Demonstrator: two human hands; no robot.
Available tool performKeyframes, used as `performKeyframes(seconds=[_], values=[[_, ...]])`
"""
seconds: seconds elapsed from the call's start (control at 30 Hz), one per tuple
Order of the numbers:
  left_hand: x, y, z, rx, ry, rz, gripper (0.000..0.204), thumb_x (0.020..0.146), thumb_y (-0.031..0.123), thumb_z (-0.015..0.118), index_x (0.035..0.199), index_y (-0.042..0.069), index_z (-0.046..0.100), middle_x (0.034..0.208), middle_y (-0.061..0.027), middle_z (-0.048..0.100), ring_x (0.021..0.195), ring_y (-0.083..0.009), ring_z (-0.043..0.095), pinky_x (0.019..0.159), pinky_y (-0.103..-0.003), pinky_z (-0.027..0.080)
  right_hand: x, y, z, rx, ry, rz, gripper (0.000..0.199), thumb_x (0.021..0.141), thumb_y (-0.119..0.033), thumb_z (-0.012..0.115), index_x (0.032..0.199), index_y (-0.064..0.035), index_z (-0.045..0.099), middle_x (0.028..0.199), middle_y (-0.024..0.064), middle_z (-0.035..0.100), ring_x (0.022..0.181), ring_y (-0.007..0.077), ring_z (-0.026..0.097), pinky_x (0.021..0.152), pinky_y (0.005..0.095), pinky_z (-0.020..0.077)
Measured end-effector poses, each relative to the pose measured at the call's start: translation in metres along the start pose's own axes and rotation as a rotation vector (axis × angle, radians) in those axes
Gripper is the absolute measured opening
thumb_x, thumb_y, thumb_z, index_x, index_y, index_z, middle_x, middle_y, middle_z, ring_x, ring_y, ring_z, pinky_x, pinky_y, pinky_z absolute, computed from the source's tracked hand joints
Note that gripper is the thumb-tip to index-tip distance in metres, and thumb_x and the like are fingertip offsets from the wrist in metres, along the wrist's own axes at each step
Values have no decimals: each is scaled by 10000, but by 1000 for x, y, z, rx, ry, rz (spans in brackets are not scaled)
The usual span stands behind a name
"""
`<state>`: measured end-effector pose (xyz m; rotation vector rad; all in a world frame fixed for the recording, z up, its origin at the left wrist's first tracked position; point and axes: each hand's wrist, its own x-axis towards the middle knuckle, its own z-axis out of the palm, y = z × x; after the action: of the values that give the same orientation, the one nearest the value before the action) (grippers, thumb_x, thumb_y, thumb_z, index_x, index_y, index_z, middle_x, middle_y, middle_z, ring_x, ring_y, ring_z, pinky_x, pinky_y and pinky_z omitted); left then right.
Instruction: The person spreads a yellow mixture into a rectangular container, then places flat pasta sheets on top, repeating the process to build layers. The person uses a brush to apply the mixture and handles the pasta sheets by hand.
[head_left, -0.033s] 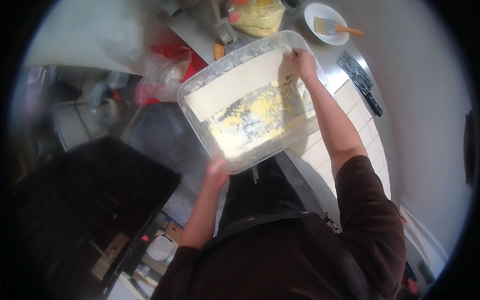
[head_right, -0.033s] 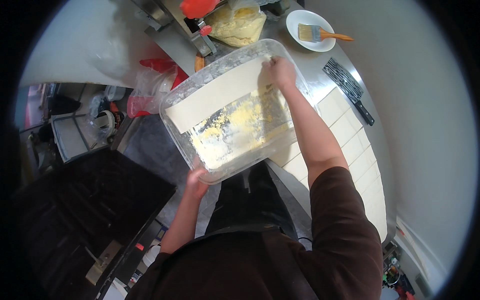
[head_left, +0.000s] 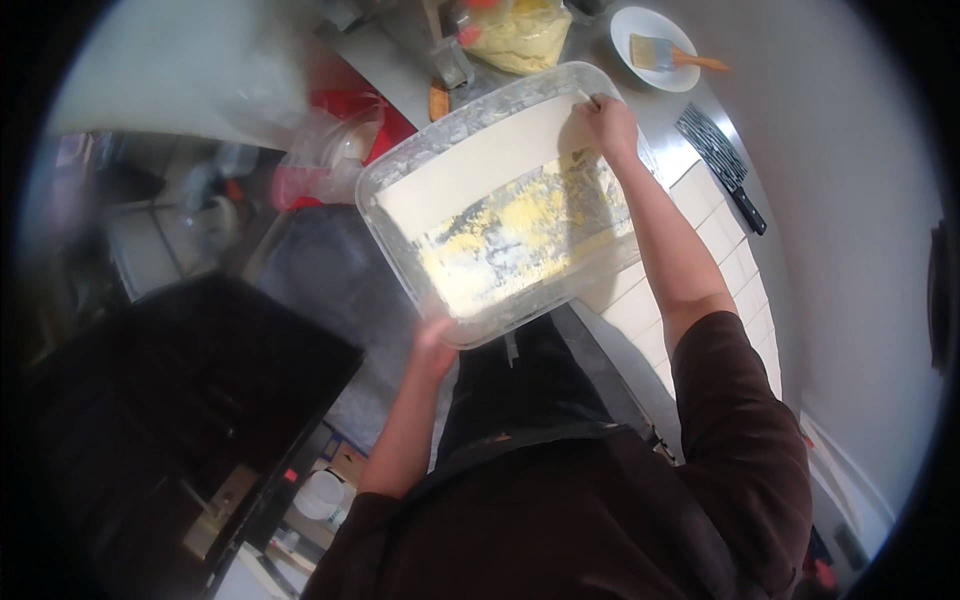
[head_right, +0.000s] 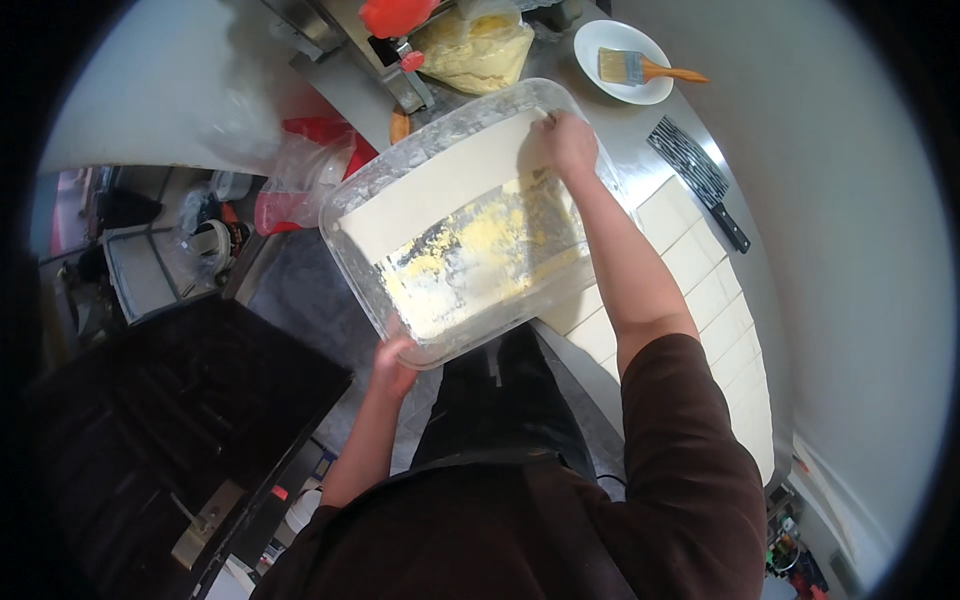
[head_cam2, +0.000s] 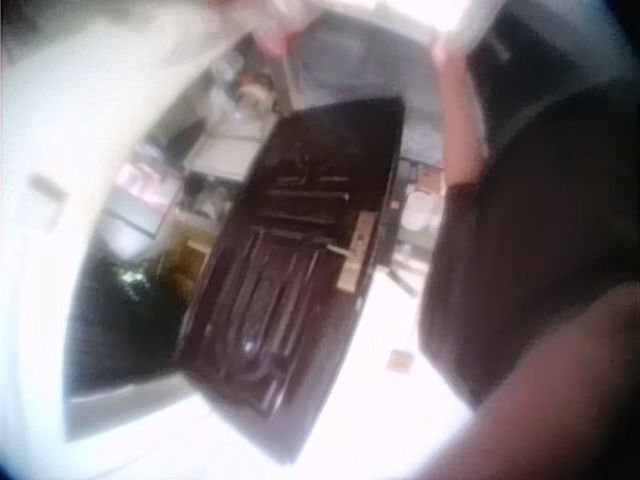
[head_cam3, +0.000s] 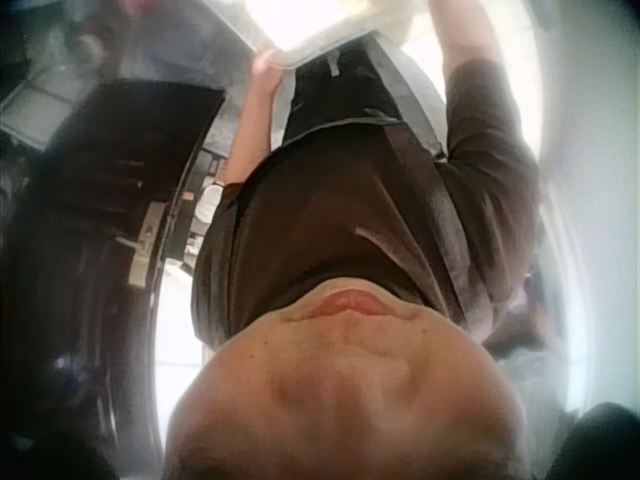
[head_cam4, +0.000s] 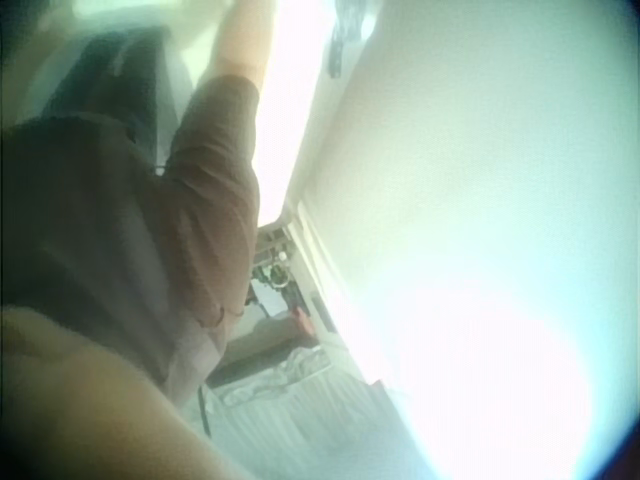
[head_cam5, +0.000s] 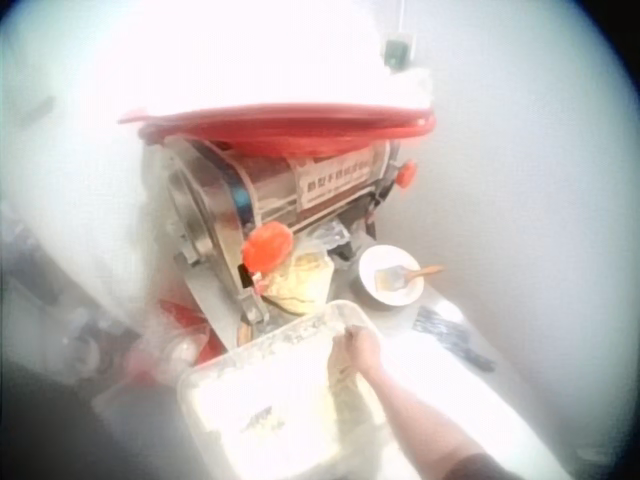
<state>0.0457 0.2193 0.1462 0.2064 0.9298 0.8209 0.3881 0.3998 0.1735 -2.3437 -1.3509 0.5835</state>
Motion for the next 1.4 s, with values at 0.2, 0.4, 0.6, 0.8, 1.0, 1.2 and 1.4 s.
performKeyframes(seconds=[0.2, 0.4, 0.6, 0.8, 1.0, 1.2, 1.4], values=[[1, 1, 3, -3, 18, -12, 657, 698, 21, 459, 1330, 18, 280, 1304, -130, 386, 1196, -269, 382, 989, -379, 319, -7, 4, 9, -135, 117, -123, 318, 785, -185, 554, 1080, -70, 531, 1050, 178, 560, 945, 344, 547, 775, 415, 443], [9, 0, -12, 18, -34, 21, 580, 776, 66, 419, 1334, 17, 272, 1298, -140, 396, 1191, -272, 391, 995, -384, 316, -45, 1, 16, -416, 298, -514, 408, 740, -179, 610, 1135, -125, 522, 1208, 142, 475, 1111, 343, 444, 894, 405, 393], [28, 4, -22, -39, 183, 0, 541, 809, 102, 410, 1323, -4, 281, 1284, -144, 417, 1170, -281, 417, 980, -384, 338, -50, 21, -9, -20, 358, -467, 303, 731, -154, 620, 1028, -109, 579, 1105, 118, 546, 1023, 306, 518, 847, 365, 429], [39, -6, -35, -204, 197, -70, 201, 821, 124, 504, 990, 21, 541, 914, -85, 575, 873, -221, 549, 787, -334, 446, -32, 155, -67, -177, 377, -38, 210, 756, -114, 522, 947, -73, 598, 999, 124, 579, 873, 295, 575, 755, 365, 463], [34, 0, -21, -245, 86, -34, 358, 711, 83, 463, 1046, -29, 520, 1025, -139, 561, 971, -281, 529, 872, -388, 421, -23, 193, -82, -366, 199, 58, 324, 760, -274, 540, 998, -55, 563, 995, 187, 581, 865, 359, 575, 748, 408, 456], [17, 12, 17, -182, 157, -34, 406, 708, 120, 454, 1070, -58, 498, 1057, -159, 547, 998, -312, 516, 888, -410, 413, -21, 211, -116, -188, -240, 113, 443, 636, -332, 710, 948, -30, 621, 890, 127, 620, 845, 269, 585, 747, 333, 445], [18, 18, 14, -136, 181, -54, 382, 715, 125, 452, 1049, -54, 500, 1033, -155, 549, 971, -310, 523, 862, -427, 428, -74, 208, -122, -38, -91, -71, 324, 675, -221, 692, 945, -60, 611, 787, 142, 614, 752, 289, 585, 700, 345, 445]])
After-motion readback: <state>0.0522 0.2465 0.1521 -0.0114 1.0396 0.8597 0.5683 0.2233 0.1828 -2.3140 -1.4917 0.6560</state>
